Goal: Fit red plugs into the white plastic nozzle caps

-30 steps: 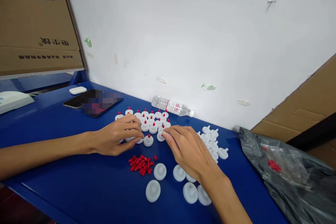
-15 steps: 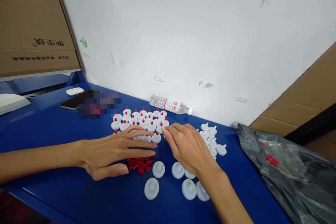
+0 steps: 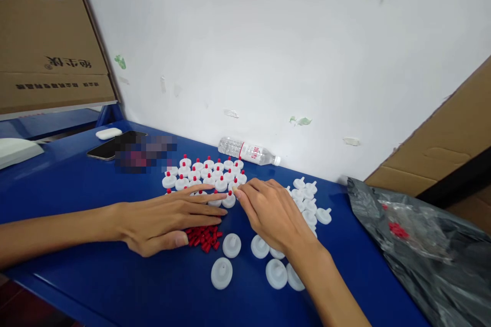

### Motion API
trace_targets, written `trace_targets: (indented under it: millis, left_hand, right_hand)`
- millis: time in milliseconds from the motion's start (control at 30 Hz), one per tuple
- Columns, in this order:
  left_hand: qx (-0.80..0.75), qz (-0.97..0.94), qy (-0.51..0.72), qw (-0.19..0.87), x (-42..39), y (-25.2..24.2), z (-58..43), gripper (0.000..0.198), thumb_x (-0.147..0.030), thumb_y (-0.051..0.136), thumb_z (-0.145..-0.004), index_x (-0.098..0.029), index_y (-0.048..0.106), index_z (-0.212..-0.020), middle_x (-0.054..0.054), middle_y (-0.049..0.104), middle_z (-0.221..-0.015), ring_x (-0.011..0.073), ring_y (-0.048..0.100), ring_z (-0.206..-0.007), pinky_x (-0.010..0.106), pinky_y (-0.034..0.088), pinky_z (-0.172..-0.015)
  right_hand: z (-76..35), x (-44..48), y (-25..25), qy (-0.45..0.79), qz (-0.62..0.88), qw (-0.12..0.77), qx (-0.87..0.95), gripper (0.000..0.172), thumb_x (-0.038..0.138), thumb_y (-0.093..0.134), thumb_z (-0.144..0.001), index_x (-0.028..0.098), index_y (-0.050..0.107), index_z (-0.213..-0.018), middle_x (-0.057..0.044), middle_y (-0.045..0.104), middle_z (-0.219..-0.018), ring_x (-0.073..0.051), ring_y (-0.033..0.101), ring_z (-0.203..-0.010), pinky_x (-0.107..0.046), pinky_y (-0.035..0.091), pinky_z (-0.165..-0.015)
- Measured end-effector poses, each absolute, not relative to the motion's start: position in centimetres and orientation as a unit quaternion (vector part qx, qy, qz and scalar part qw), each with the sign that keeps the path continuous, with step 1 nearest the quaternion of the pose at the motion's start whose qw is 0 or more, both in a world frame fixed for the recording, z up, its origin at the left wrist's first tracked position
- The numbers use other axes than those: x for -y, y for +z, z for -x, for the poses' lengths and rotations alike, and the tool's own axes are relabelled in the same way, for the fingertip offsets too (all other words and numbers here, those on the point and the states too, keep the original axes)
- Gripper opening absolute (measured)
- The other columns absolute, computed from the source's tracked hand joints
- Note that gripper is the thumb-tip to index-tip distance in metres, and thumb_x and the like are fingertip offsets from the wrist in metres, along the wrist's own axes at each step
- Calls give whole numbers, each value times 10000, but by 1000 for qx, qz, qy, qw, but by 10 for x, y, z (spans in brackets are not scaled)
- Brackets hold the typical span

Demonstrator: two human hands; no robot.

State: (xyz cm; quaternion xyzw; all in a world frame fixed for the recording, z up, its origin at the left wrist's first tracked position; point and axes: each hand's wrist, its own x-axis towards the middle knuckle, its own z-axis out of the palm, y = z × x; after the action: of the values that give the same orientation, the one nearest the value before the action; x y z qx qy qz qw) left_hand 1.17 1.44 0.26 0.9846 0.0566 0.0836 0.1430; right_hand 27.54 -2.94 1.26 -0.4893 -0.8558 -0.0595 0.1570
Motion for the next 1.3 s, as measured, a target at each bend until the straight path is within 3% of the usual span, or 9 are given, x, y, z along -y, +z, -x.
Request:
trace_targets:
  millis: [233,367,533,633,800,933,1133,1300]
  left_hand:
    - [-88,-986,129,58,-23,-2,-10,383,-350,439,-1045,-133,645,-1284,135,646,-1353,343,397,-1439,514,204,-1235]
    - [-101,-983,152,16,-30,-6,-13,230,-189,513,-1012,-166,694,-1152,103,727,-1155,319,503,-1308,498,308,-1143]
    - [-84,-981,177,-5,-35,-7,-12,220,-80,569,-970,-220,713,-1059,52,744,-1043,280,552,-1193,452,346,-1043]
    - [-81,-980,182,-14,-35,-7,-12,238,-77,561,-978,-228,701,-1097,52,738,-1017,266,558,-1156,438,355,-1016]
    - [-91,-973,209,-24,-37,-12,-12,263,-143,505,-1030,-214,628,-1251,83,712,-1054,245,583,-1112,424,410,-999]
    - [-90,-951,295,-9,-37,-14,-11,291,-137,502,-1031,-174,584,-1308,104,699,-1094,206,632,-1039,364,501,-940]
    - [-85,-933,351,-2,-31,-10,-10,261,-149,549,-1014,-163,615,-1266,99,703,-1044,178,677,-948,300,575,-844]
    - [-59,-920,388,-1,-31,-11,-10,270,-138,583,-993,-168,623,-1258,104,707,-1034,179,691,-921,302,595,-817]
  right_hand:
    - [-276,30,13,-85,487,167,853,396,328,310,-1096,215,655,-936,-21,686,-889,-177,609,-765,-360,389,-757]
    - [-277,32,13,-138,489,209,836,329,317,379,-1075,211,657,-935,-20,685,-856,-168,578,-684,-351,391,-691]
    - [-277,34,11,-155,489,235,826,195,364,524,-1015,203,633,-1012,-47,698,-980,-161,590,-656,-327,432,-608]
    - [-276,32,10,-142,474,232,837,169,294,497,-1027,199,615,-1103,-65,689,-1054,-172,647,-740,-315,484,-620]
    - [-275,31,9,-153,444,230,852,229,239,447,-1045,207,561,-1241,-87,688,-1135,-233,683,-935,-404,560,-799]
    - [-271,33,7,-125,430,264,854,363,244,536,-1011,208,468,-1366,-107,653,-1241,-252,664,-1083,-410,578,-880]
    - [-259,38,6,-113,383,283,872,435,187,566,-989,242,431,-1399,-65,694,-1136,-220,675,-1025,-393,579,-892]
    - [-252,41,5,-108,353,282,885,432,204,556,-1005,233,418,-1413,-76,703,-1189,-213,674,-1054,-390,567,-913]
